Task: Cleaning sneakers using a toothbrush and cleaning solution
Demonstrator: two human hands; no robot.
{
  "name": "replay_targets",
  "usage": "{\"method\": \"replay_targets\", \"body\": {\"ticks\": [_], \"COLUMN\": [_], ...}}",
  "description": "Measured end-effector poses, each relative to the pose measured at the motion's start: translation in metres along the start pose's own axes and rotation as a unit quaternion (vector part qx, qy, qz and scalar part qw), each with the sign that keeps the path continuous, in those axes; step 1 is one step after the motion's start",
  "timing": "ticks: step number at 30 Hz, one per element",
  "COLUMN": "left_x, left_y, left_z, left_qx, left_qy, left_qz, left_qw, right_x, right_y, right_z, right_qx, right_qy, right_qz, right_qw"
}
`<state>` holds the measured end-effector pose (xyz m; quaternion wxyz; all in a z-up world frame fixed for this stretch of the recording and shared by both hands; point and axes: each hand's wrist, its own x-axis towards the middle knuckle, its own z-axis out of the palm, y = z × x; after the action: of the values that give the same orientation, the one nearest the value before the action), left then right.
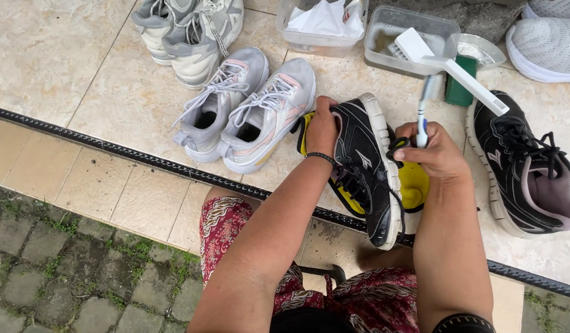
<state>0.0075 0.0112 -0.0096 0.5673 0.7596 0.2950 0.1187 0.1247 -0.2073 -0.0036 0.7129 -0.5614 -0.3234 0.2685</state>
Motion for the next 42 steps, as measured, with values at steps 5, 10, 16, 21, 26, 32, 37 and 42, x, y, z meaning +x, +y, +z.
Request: {"method": "replay_targets", "body": {"ticks": [5,10,16,21,26,32,37,42], "left_x": [-0.016,-0.009,0.003,-0.001,-0.005,-0.001,-0.002,0.001], "left_y": [0.026,0.014,-0.006,0.003,0.004,0.003,0.005,-0.002], "left_z": [-0.011,-0.001,0.009,0.004,0.004,0.007,0.006,0.007], "left_qx": [0.002,0.035,0.095,0.096,0.098,0.126,0.109,0.104], "left_qy": [-0.003,-0.001,0.039,0.007,-0.035,-0.050,-0.063,-0.070], "left_qz": [-0.010,0.002,0.075,0.087,0.109,0.119,0.128,0.133], "left_qw": [1.000,0.999,0.992,0.992,0.989,0.984,0.984,0.983], "right_x": [0.020,0.042,0.052,0.034,0.038,0.047,0.048,0.039], "right_y": [0.005,0.004,0.007,0.008,-0.013,-0.019,-0.011,-0.019], "right_z": [0.023,0.040,0.038,0.001,0.065,0.069,0.057,0.059], "right_qx": [-0.074,-0.078,-0.090,0.006,-0.042,0.004,0.016,-0.009], "right_qy": [0.099,0.177,0.292,0.264,0.262,0.303,0.316,0.251], "right_qz": [0.021,0.006,0.000,-0.035,0.041,0.065,0.072,0.034], "right_qw": [0.992,0.981,0.952,0.964,0.963,0.951,0.946,0.967]}}
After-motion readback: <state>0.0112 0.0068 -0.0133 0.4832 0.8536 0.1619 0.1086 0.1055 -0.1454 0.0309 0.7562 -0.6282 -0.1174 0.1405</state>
